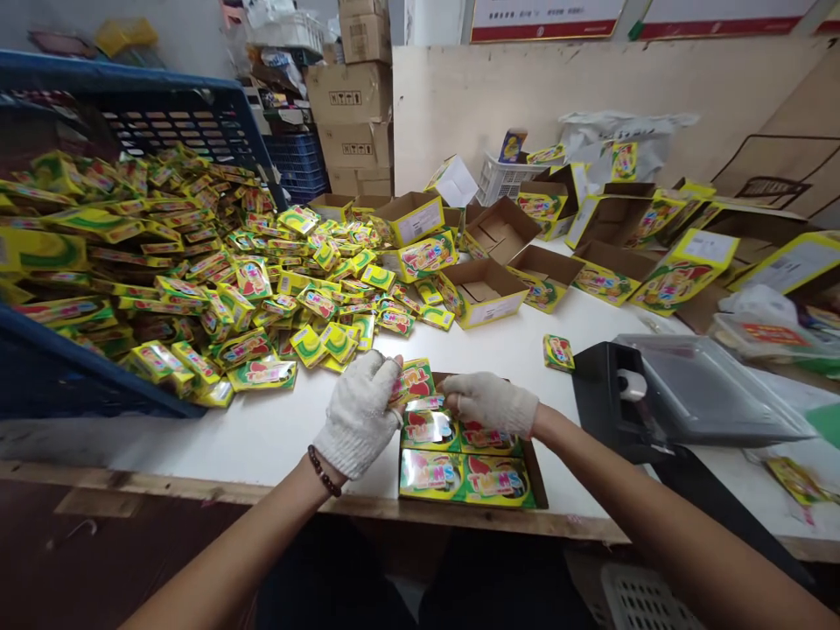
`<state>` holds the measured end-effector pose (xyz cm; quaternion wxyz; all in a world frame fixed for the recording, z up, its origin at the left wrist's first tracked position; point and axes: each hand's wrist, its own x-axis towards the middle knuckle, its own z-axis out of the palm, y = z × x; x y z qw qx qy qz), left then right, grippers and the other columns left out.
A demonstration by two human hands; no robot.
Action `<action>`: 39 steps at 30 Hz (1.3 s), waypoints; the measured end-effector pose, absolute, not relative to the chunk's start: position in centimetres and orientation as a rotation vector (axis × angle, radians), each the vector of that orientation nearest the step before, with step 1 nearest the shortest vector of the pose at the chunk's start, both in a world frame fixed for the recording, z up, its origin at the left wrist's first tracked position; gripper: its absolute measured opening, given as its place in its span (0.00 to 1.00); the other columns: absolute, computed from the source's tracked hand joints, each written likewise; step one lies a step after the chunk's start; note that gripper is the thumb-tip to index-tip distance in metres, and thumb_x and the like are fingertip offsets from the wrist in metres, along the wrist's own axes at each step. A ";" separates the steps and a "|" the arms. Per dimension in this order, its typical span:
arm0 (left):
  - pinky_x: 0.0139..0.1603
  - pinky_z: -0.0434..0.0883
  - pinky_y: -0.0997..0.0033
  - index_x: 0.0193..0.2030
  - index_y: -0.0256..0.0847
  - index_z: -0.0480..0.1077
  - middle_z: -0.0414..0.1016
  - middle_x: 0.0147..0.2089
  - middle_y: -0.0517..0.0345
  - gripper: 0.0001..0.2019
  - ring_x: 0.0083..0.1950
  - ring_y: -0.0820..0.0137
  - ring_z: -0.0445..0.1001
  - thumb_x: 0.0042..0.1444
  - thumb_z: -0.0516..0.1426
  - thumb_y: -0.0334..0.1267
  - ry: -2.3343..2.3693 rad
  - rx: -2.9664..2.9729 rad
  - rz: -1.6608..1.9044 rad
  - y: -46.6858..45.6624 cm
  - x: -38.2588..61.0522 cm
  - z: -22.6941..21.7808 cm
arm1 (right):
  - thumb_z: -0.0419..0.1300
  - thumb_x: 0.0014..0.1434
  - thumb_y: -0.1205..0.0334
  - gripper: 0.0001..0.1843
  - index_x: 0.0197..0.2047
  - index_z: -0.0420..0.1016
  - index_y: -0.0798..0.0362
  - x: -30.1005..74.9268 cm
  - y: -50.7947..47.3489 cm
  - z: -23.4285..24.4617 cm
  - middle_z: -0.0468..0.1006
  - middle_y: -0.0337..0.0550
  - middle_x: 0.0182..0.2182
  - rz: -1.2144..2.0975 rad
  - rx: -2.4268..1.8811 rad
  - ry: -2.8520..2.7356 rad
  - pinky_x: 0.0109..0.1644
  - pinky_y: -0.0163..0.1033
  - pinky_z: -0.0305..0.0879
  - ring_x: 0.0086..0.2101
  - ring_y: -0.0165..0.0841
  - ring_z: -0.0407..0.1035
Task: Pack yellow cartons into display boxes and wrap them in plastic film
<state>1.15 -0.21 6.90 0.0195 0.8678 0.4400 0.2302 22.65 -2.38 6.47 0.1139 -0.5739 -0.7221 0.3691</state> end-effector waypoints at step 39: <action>0.60 0.64 0.47 0.51 0.36 0.73 0.74 0.53 0.43 0.20 0.57 0.51 0.68 0.62 0.53 0.49 0.888 2.860 0.035 -5.3 6.1 3.3 | 0.55 0.64 0.63 0.14 0.52 0.72 0.53 22.0 1.2 5.9 0.79 0.49 0.42 0.438 -1.641 -2.367 0.42 0.37 0.61 0.40 0.36 0.71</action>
